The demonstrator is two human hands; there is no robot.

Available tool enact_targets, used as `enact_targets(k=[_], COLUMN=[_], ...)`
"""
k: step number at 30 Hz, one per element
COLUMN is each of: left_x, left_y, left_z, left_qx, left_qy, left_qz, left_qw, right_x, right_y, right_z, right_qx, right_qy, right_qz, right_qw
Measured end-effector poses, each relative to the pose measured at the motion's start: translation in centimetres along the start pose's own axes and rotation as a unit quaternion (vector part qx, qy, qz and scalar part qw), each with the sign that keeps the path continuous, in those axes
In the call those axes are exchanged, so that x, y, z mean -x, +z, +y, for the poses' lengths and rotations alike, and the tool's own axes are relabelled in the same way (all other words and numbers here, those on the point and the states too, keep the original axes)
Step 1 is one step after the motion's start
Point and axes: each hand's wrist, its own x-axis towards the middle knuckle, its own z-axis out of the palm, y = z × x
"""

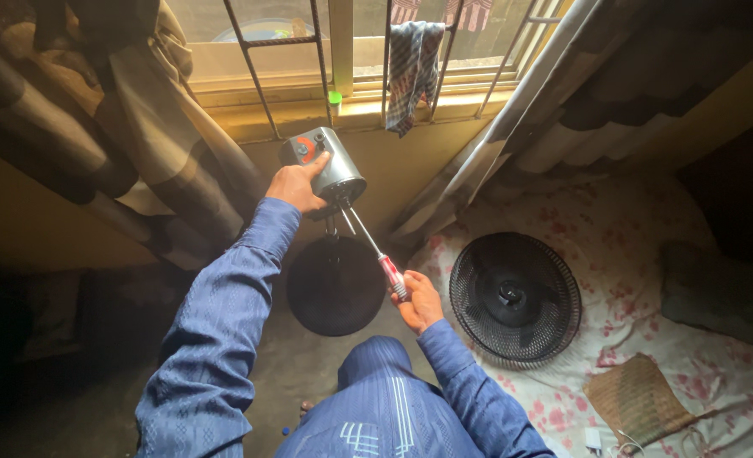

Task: The person sits on the floor in front of a wall-mounted electric appliance and uses a red-handled screwdriver to unscrew its base. They loosen screws, detach a round grille-like cover, handle small screws by hand, and work on the appliance's underside near a window.

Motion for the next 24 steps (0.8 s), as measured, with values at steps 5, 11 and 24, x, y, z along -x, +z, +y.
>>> enact_targets(k=[5, 11, 24], left_x=[0.1, -0.2, 0.2], left_y=[0.0, 0.0, 0.0], left_z=[-0.1, 0.1, -0.5], left_qx=[0.000, -0.002, 0.010], left_qy=[-0.006, -0.008, -0.002], left_qz=[-0.012, -0.014, -0.009], left_qw=[1.000, 1.000, 1.000], right_x=[0.0, 0.4, -0.2], right_y=[0.2, 0.2, 0.1], right_z=[-0.5, -0.9, 0.0], right_qx=[-0.075, -0.052, -0.119], right_qy=[-0.042, 0.148, 0.049], right_qz=[-0.023, -0.119, -0.061], right_qw=[0.996, 0.980, 0.990])
